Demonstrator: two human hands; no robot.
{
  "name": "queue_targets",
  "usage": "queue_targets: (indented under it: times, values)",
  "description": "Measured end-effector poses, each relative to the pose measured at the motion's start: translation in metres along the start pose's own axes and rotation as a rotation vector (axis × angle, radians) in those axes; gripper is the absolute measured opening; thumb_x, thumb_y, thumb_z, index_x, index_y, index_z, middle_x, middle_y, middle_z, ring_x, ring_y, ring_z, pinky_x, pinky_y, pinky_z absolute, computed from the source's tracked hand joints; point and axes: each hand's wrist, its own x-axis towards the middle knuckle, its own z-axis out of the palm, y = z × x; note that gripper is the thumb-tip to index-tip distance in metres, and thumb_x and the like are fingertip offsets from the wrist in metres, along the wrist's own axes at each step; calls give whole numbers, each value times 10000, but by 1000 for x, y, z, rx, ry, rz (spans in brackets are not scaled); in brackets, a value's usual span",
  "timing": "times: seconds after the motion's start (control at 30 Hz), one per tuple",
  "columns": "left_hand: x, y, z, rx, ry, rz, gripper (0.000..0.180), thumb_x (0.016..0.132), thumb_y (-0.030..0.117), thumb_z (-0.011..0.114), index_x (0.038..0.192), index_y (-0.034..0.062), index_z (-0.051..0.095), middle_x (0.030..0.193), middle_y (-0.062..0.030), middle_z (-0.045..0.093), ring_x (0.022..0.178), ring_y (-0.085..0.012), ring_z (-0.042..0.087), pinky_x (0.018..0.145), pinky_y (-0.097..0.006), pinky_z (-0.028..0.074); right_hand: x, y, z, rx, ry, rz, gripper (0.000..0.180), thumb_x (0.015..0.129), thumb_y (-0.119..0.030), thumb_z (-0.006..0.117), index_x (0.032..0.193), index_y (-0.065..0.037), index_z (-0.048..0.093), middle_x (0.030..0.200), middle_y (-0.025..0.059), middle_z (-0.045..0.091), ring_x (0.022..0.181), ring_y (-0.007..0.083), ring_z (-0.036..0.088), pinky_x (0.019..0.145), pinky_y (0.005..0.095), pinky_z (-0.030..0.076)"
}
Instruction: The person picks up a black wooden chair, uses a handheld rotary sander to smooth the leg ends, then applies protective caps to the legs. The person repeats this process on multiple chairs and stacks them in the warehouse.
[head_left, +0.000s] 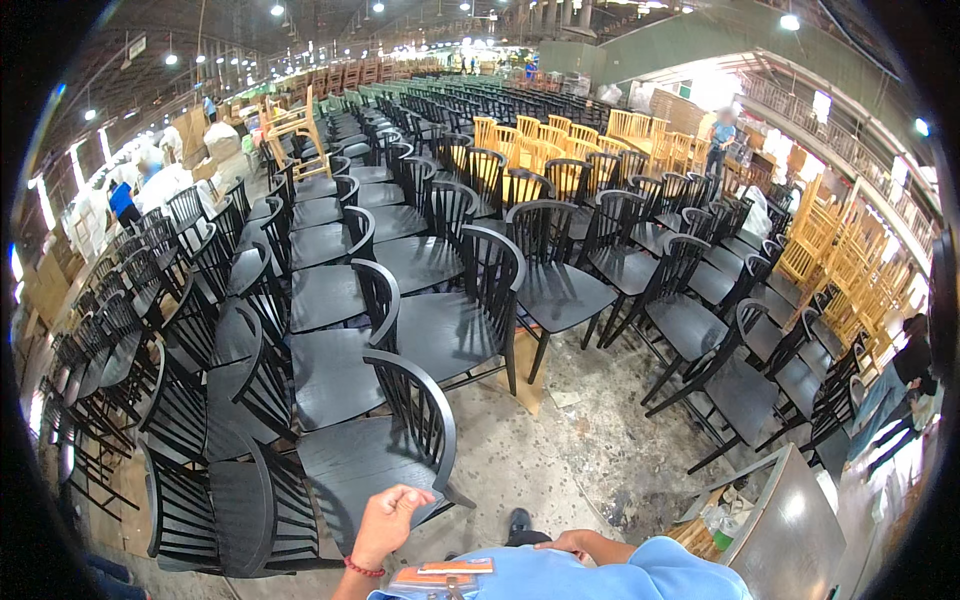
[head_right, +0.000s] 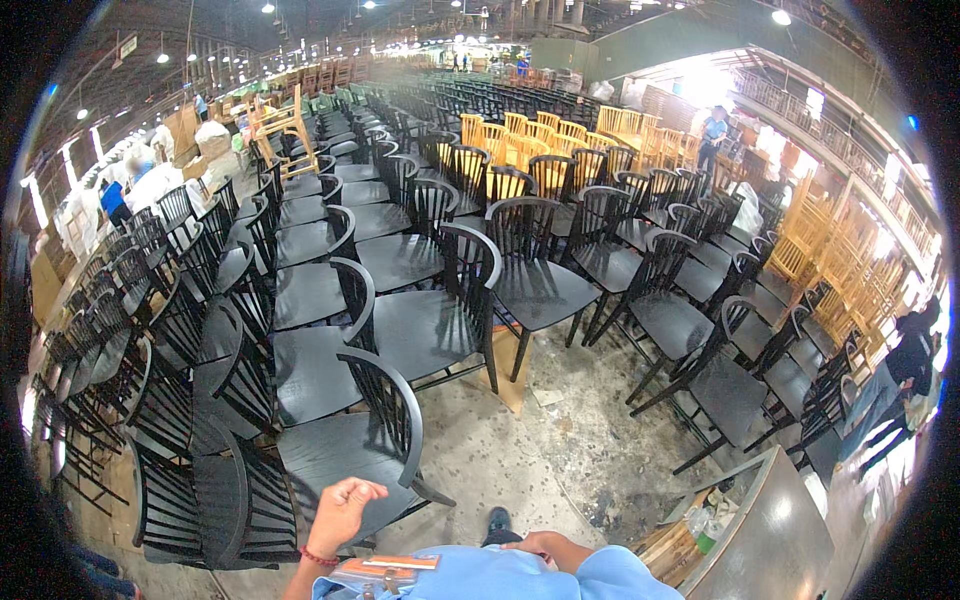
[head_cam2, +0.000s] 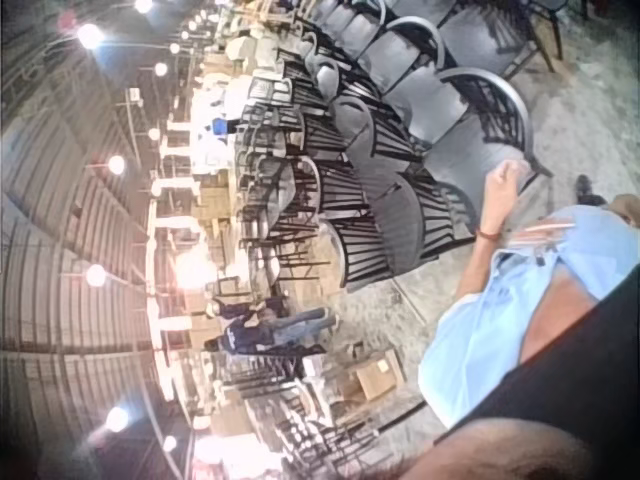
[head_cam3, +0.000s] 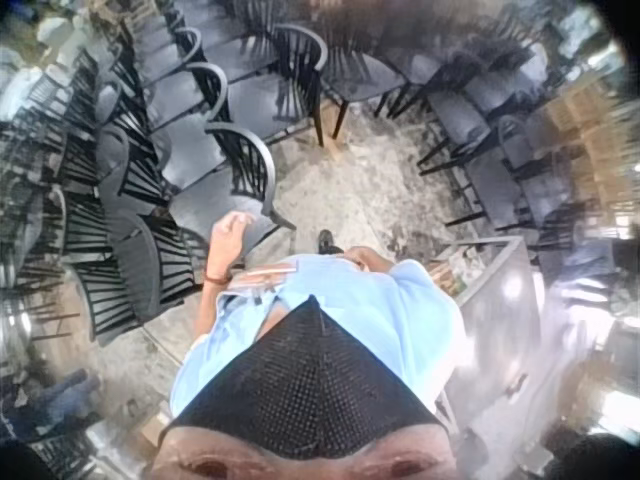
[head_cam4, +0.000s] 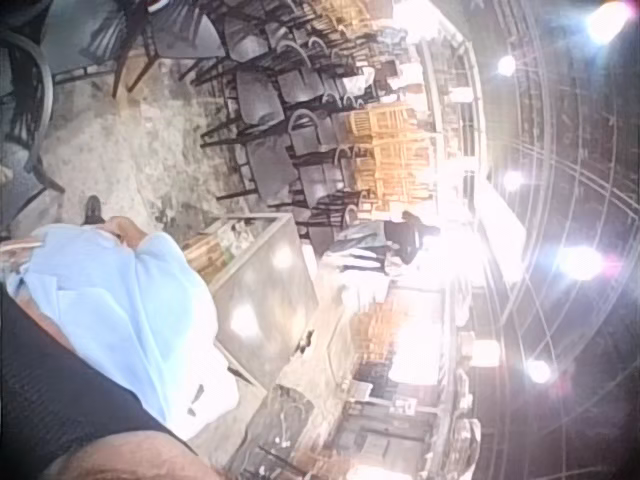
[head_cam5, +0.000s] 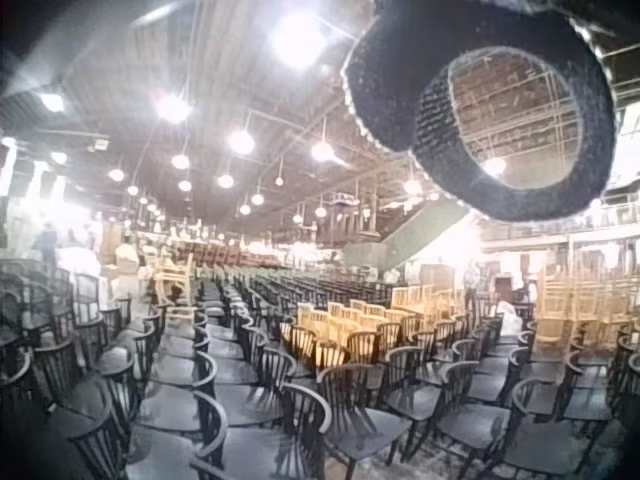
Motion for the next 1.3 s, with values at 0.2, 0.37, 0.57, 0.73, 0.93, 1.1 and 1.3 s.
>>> queue_targets:
  times: [0.2,0.37,0.57,0.73,0.93,1.1,1.3]
  values:
    - [24,0,36,258,-99,-192,279,979,241,551,1028,3,689,931,-99,716,859,-138,638,790,-287,501,-32,21,-40,-178,3,-433,439,861,-452,554,1036,-90,728,945,143,710,890,264,670,738,392,531]
    - [76,-21,80,349,-123,-132,306,967,278,554,1071,21,686,888,-86,695,769,-156,598,715,-322,489,-36,43,-86,-199,79,-616,366,887,-354,557,1033,-51,703,927,157,710,862,273,668,763,393,506]
    - [189,-26,179,469,-309,-37,292,964,281,559,1074,25,646,884,-89,666,780,-176,604,741,-326,492,30,83,-168,-123,35,-597,330,868,-321,593,996,-34,692,867,135,702,774,222,652,706,371,510]
    - [260,-10,273,509,-436,22,302,963,287,557,1107,34,638,928,-110,681,828,-196,621,787,-333,492,27,108,-256,471,160,-531,233,851,-226,610,923,-19,690,796,97,694,687,172,641,620,311,508]
    - [310,-28,327,620,-552,-50,317,960,294,562,1118,35,652,1038,-135,698,928,-226,654,850,-346,498,53,168,-320,1056,354,-435,105,831,-109,581,869,-35,644,747,67,653,627,140,610,544,299,504]
    - [344,-34,360,624,-653,-162,339,964,313,563,1130,32,656,1047,-115,701,976,-203,644,881,-344,491,74,239,-288,1240,349,-214,125,898,-139,569,891,-31,631,773,95,656,649,183,623,552,322,518]
    - [398,9,456,340,-848,9,283,934,246,606,1125,44,659,994,-82,703,934,-171,640,822,-311,500,87,295,-227,1359,191,22,180,921,-126,506,844,-54,653,746,90,651,600,205,610,485,351,477]
